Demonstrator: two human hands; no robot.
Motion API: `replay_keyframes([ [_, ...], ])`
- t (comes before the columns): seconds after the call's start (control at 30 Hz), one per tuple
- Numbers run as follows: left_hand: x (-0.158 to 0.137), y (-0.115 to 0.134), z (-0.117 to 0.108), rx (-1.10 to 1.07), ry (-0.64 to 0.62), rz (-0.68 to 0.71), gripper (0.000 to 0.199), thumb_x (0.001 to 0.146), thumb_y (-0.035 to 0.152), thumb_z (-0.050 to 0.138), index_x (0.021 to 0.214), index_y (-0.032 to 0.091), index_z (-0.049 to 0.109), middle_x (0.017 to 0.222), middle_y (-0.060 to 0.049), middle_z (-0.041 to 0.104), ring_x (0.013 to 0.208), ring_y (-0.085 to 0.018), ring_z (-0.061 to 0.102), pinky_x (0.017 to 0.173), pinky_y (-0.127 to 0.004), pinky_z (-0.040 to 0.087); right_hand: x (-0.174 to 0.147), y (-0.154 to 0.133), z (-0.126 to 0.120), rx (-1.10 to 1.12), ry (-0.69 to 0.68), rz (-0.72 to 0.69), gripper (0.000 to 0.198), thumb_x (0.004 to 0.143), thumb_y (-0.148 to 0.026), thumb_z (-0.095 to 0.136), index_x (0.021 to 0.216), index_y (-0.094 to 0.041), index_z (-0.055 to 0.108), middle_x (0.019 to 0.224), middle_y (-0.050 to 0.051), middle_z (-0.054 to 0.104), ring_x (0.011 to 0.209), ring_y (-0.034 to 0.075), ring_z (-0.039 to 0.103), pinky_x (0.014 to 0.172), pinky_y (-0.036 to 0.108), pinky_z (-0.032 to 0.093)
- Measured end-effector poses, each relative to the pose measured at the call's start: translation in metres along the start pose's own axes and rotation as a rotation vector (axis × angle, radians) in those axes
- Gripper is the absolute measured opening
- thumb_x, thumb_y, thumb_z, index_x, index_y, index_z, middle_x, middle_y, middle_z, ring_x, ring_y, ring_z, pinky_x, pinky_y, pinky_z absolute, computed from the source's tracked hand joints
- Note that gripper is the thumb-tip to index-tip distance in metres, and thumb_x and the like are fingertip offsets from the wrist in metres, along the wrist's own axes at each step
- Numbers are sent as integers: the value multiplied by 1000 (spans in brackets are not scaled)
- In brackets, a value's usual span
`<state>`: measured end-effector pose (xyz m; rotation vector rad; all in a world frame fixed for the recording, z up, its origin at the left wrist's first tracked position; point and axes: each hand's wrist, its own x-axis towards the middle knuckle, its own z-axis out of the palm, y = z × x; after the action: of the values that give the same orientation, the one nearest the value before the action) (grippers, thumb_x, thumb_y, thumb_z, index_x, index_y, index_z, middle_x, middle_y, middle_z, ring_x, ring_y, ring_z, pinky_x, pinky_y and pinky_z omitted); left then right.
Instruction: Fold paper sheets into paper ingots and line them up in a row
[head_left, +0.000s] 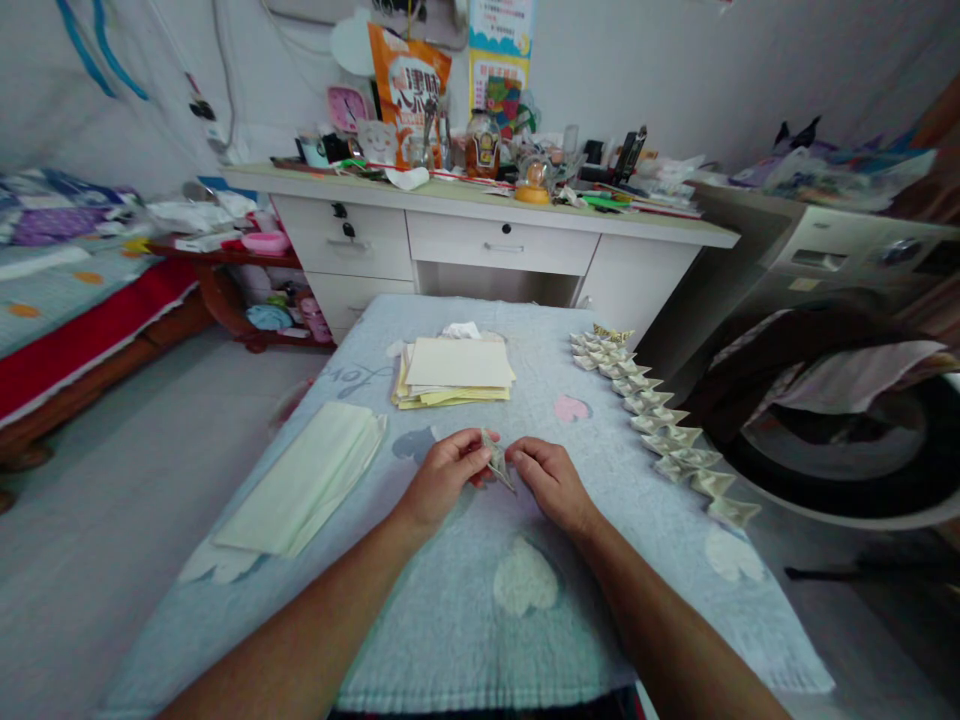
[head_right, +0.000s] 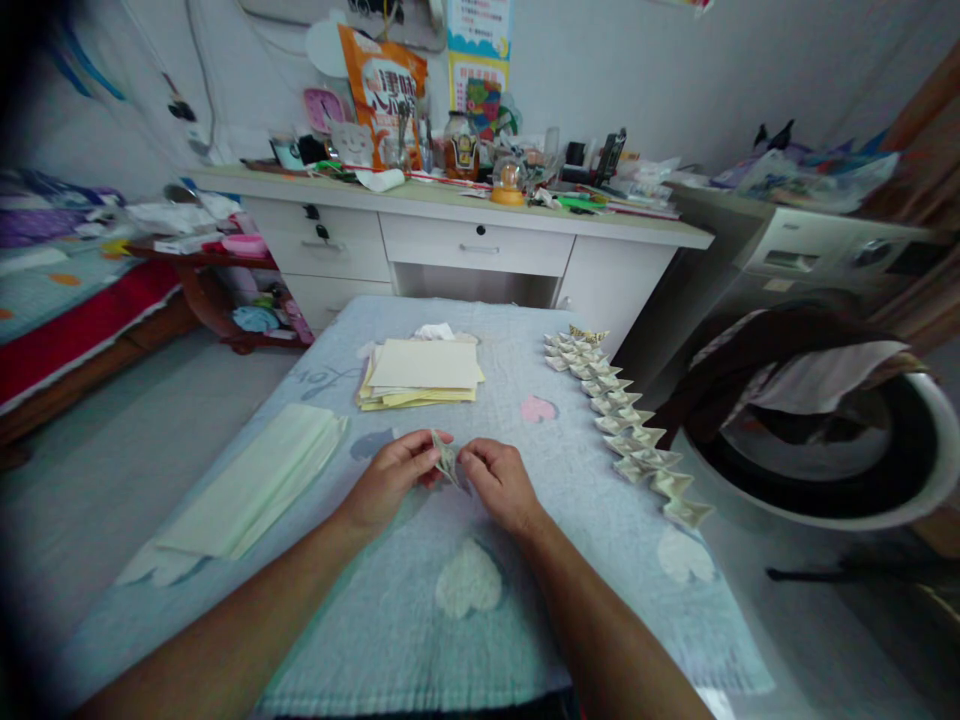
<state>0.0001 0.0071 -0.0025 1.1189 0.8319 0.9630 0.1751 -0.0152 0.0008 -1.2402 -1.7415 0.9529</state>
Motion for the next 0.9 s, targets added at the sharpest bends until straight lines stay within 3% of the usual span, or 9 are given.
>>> replay_keyframes([
  [0.13, -1, 1, 3, 9, -46, 12, 33, 78, 34, 65, 103, 14, 66, 74, -2, 59, 63, -11, 52, 56, -22, 40, 1, 1, 6, 334, -27, 70, 27, 83, -41, 58, 97, -18, 55, 64, -4, 50, 56, 10, 44, 53, 21, 34],
  [0.23, -2, 0, 3, -9, -21, -15, 37, 77, 35, 66, 108, 14, 64, 79, -4, 60, 65, -12, 54, 57, -23, 42, 1, 2, 10, 407, -20, 83, 27, 81, -42, 62, 89, -18, 53, 64, -4, 50, 56, 9, 44, 53, 21, 34],
  [0.4, -1, -2, 4, -59, 4, -28, 40, 74, 33, 70, 109, 16, 62, 85, -4, 62, 69, -12, 57, 59, -23, 46, 0, 2, 11, 378, 1, 98, 25, 79, -41, 62, 82, -18, 51, 60, -5, 48, 52, 8, 42, 50, 20, 33],
  [0.7, -2, -4, 9, -82, 34, -60, 34, 67, 28, 77, 95, 15, 64, 81, -3, 66, 70, -13, 60, 62, -24, 48, 3, 8, 13, 227, 113, 134, 18, 77, -32, 58, 70, -19, 48, 54, -6, 44, 47, 7, 38, 45, 19, 28],
  [0.9, -2, -6, 9, -68, 0, -50, 27, 70, 28, 74, 92, 15, 66, 82, -3, 66, 71, -13, 60, 66, -26, 49, 2, 12, 13, 195, 151, 135, 18, 78, -32, 57, 70, -19, 49, 53, -6, 45, 47, 7, 38, 45, 19, 28],
])
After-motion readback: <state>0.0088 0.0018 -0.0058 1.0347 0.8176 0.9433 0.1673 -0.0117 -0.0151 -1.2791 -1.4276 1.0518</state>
